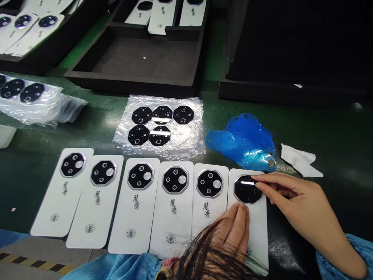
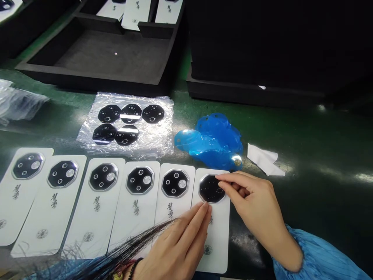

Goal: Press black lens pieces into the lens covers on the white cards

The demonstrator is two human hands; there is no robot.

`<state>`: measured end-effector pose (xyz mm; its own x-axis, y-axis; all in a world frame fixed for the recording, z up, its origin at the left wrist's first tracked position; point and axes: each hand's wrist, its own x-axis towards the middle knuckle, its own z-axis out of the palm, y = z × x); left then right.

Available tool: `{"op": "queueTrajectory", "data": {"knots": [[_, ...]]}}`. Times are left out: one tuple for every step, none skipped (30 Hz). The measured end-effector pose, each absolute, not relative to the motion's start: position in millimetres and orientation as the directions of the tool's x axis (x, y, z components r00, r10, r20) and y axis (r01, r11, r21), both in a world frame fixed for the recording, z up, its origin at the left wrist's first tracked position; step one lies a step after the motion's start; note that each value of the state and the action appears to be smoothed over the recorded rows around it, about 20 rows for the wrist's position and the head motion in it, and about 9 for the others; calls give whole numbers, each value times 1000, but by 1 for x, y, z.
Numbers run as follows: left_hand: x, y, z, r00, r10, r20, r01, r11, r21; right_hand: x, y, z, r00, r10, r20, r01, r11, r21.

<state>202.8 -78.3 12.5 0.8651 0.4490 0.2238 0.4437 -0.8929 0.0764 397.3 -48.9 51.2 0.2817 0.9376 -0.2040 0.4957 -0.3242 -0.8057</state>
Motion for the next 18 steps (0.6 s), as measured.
{"op": "queueTrajectory", "data": {"knots": [[204, -77, 14, 869, 442, 223, 440, -896, 64, 398, -50, 50, 279, 941, -191, 503, -313, -805], [205, -76, 15, 873, 433, 226, 434, -900, 45, 398, -50, 49, 273, 946, -176, 511, -298, -806], [206, -75, 16, 877, 420, 233, 427, -904, 23, 398, -51, 49, 266, 950, -164, 520, -285, -806], [207, -74, 17, 879, 410, 244, 421, -907, 6, 398, -52, 48, 257, 955, -149, 527, -268, -806], [208, -73, 18, 879, 402, 256, 418, -909, -6, 398, -52, 48, 247, 959, -135, 536, -252, -806], [209, -73, 18, 878, 400, 264, 417, -909, -9, 398, -52, 48, 241, 963, -118, 550, -235, -802], [209, -72, 19, 874, 405, 269, 421, -907, -4, 398, -53, 48, 237, 967, -97, 566, -218, -795], [210, -72, 19, 870, 409, 274, 425, -905, 2, 398, -53, 48, 235, 969, -76, 583, -203, -787], [210, -72, 19, 866, 415, 277, 430, -903, 8, 398, -53, 48, 231, 971, -58, 598, -189, -779], [211, -72, 20, 864, 419, 280, 433, -901, 11, 398, -53, 48, 225, 973, -45, 611, -177, -772], [211, -72, 20, 862, 419, 285, 434, -901, 11, 398, -53, 48, 217, 975, -39, 620, -169, -766], [211, -72, 20, 864, 416, 283, 431, -902, 9, 398, -53, 47, 205, 978, -34, 627, -158, -763], [211, -72, 20, 868, 411, 279, 427, -904, 4, 398, -53, 47, 192, 981, -32, 633, -149, -760], [211, -72, 21, 874, 404, 272, 420, -908, -1, 398, -53, 47, 181, 983, -26, 642, -138, -754], [211, -72, 21, 877, 400, 266, 416, -909, -4, 398, -52, 47, 172, 985, -19, 653, -128, -746], [211, -72, 21, 877, 399, 267, 416, -909, -6, 398, -52, 47, 166, 986, -8, 665, -118, -737], [210, -72, 21, 877, 399, 268, 416, -909, -5, 398, -52, 47, 156, 988, 13, 677, -98, -730], [210, -72, 21, 874, 403, 271, 419, -908, -1, 398, -52, 47, 143, 989, 42, 689, -69, -722]]}}
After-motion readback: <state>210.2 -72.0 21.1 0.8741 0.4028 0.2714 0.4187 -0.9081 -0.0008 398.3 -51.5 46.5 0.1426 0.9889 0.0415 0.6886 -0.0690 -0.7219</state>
